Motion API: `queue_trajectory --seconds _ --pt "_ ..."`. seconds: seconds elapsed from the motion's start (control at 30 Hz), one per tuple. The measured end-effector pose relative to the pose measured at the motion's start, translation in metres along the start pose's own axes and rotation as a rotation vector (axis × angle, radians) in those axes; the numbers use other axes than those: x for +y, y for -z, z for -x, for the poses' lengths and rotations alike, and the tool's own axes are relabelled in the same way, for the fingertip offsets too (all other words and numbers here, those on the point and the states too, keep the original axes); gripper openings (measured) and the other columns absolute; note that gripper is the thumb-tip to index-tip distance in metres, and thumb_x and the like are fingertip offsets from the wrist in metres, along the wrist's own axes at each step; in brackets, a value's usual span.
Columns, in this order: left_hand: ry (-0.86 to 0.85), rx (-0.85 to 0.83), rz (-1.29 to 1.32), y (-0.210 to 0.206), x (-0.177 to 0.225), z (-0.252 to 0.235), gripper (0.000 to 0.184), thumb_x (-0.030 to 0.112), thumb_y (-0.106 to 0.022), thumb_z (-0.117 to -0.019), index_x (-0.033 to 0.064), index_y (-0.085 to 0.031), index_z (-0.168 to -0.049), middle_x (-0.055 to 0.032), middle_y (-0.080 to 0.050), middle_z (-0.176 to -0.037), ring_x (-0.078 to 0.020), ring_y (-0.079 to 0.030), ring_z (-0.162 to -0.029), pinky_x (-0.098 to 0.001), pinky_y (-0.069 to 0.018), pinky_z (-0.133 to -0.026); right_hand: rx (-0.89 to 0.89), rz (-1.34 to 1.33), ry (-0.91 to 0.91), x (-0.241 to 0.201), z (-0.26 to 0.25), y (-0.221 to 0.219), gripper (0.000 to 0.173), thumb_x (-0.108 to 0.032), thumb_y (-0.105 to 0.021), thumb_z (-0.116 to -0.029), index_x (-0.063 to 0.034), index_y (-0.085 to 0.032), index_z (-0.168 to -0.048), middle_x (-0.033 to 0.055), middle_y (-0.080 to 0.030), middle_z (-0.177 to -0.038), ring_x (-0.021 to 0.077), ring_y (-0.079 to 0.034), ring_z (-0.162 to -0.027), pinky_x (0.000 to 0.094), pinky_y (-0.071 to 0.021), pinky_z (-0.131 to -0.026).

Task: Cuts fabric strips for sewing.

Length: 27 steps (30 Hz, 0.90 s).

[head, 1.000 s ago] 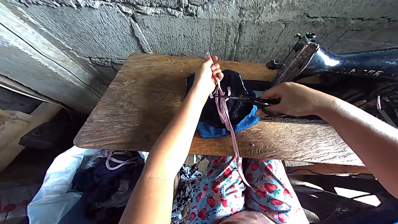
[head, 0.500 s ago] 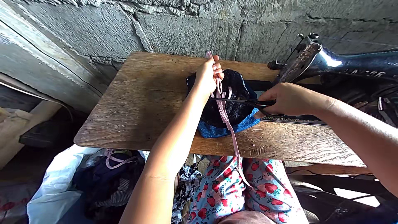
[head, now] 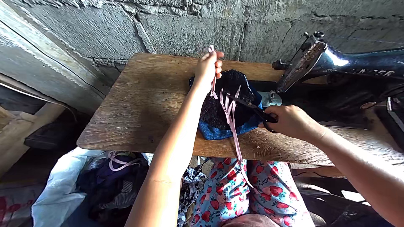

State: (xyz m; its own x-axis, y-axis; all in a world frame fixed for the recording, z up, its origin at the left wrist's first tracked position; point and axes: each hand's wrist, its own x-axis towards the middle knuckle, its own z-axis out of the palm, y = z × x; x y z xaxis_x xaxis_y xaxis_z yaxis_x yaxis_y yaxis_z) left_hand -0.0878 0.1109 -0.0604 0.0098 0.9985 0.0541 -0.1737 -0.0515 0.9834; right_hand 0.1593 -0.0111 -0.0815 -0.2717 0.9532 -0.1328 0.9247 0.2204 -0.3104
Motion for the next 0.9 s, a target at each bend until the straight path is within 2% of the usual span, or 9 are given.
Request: queue_trajectory --seconds 0.1,0.23,0.33,0.47,0.53,0.6,0.73,0.8,0.9 --pt "-0.016 -0.103 -0.486 0.001 0.0 0.002 0.032 0.02 -0.04 -0.1123 -0.0009 -0.064 -0.117 -0.0008 -0.057 -0.076 -0.0052 -0.053 -0.059 -0.0216 -0.0486 -0.059 -0.052 0.033 0.061 -0.008 0.004 0.013 0.022 -0.022 -0.073 -0.095 -0.0047 -0.073 -0.109 0.0138 -0.073 -0.091 0.0327 -0.07 -0.087 0.0586 -0.053 -0.078" --pt "-0.03 -0.172 -0.863 0.003 -0.012 -0.005 0.036 0.025 -0.046 -0.1111 -0.0029 -0.068 -0.113 -0.01 -0.072 -0.094 -0.0123 -0.065 -0.076 -0.0325 -0.0541 -0.075 0.188 -0.109 0.354 -0.022 -0.021 0.005 0.014 -0.006 -0.064 -0.0957 -0.0041 -0.077 -0.098 0.0111 -0.073 -0.09 0.0251 -0.071 -0.08 0.0483 -0.0586 -0.074" --pt "-0.045 -0.203 -0.998 0.006 -0.015 -0.009 0.04 0.026 -0.043 -0.1117 -0.0059 -0.068 -0.11 -0.0203 -0.07 -0.107 -0.0299 -0.068 -0.099 -0.0504 -0.0497 -0.094 0.165 -0.208 0.305 -0.04 -0.05 -0.008 0.019 -0.009 -0.06 -0.102 -0.0011 -0.076 -0.105 0.0144 -0.074 -0.095 0.0253 -0.071 -0.083 0.0461 -0.0584 -0.081" --pt "-0.063 -0.169 -1.045 0.006 -0.01 -0.007 0.041 0.026 -0.041 -0.1124 -0.0065 -0.066 -0.107 -0.023 -0.066 -0.101 -0.0346 -0.064 -0.099 -0.0545 -0.0476 -0.091 0.087 -0.115 0.194 -0.053 -0.07 -0.015 0.021 -0.018 -0.061 -0.1022 -0.0026 -0.076 -0.104 0.0165 -0.073 -0.094 0.0331 -0.07 -0.088 0.0558 -0.0551 -0.081" --pt "-0.136 -0.098 -0.979 0.006 -0.009 -0.006 0.04 0.025 -0.042 -0.1118 -0.006 -0.068 -0.11 -0.0216 -0.068 -0.1 -0.0319 -0.066 -0.097 -0.0511 -0.0492 -0.091 0.051 -0.049 0.149 -0.058 -0.071 -0.014 0.021 -0.021 -0.064 -0.1007 -0.0039 -0.076 -0.105 0.0173 -0.072 -0.094 0.0371 -0.069 -0.091 0.0605 -0.0527 -0.08" --pt "-0.231 -0.052 -0.818 0.007 -0.009 -0.007 0.035 0.022 -0.045 -0.1108 -0.0013 -0.07 -0.117 -0.0111 -0.068 -0.092 -0.0168 -0.063 -0.081 -0.0343 -0.0513 -0.08 0.047 -0.046 0.147 -0.058 -0.072 -0.013 0.018 -0.02 -0.066 -0.0988 -0.0046 -0.075 -0.104 0.0163 -0.072 -0.092 0.037 -0.069 -0.09 0.0609 -0.0524 -0.078" --pt "-0.105 -0.147 -0.253 0.003 -0.002 -0.001 0.033 0.021 -0.038 -0.1127 0.006 -0.066 -0.121 0.0074 -0.052 -0.075 0.0003 -0.043 -0.057 -0.0157 -0.0357 -0.052 0.048 -0.084 0.169 -0.056 -0.073 -0.013 0.012 -0.015 -0.068 -0.0958 -0.0061 -0.075 -0.1 0.0136 -0.072 -0.088 0.0339 -0.069 -0.087 0.0587 -0.0525 -0.076" --pt "-0.066 -0.203 -0.105 0.002 -0.001 0.002 0.034 0.021 -0.035 -0.1133 0.007 -0.066 -0.117 0.0087 -0.052 -0.072 0.0003 -0.044 -0.055 -0.0149 -0.0376 -0.051 0.105 -0.145 0.241 -0.051 -0.073 -0.015 0.011 -0.014 -0.067 -0.0947 -0.0068 -0.075 -0.096 0.0115 -0.071 -0.084 0.0307 -0.069 -0.081 0.0565 -0.0527 -0.073" --pt "-0.114 -0.298 -0.141 -0.002 -0.002 0.007 0.037 0.019 -0.031 -0.1134 0.0052 -0.063 -0.122 0.0058 -0.06 -0.082 -0.0024 -0.056 -0.068 -0.0186 -0.0492 -0.063 0.238 -0.35 0.372 -0.048 -0.073 0.0 0.012 -0.014 -0.069 -0.0959 -0.005 -0.077 -0.098 0.0088 -0.074 -0.086 0.0198 -0.071 -0.075 0.0461 -0.0593 -0.074"
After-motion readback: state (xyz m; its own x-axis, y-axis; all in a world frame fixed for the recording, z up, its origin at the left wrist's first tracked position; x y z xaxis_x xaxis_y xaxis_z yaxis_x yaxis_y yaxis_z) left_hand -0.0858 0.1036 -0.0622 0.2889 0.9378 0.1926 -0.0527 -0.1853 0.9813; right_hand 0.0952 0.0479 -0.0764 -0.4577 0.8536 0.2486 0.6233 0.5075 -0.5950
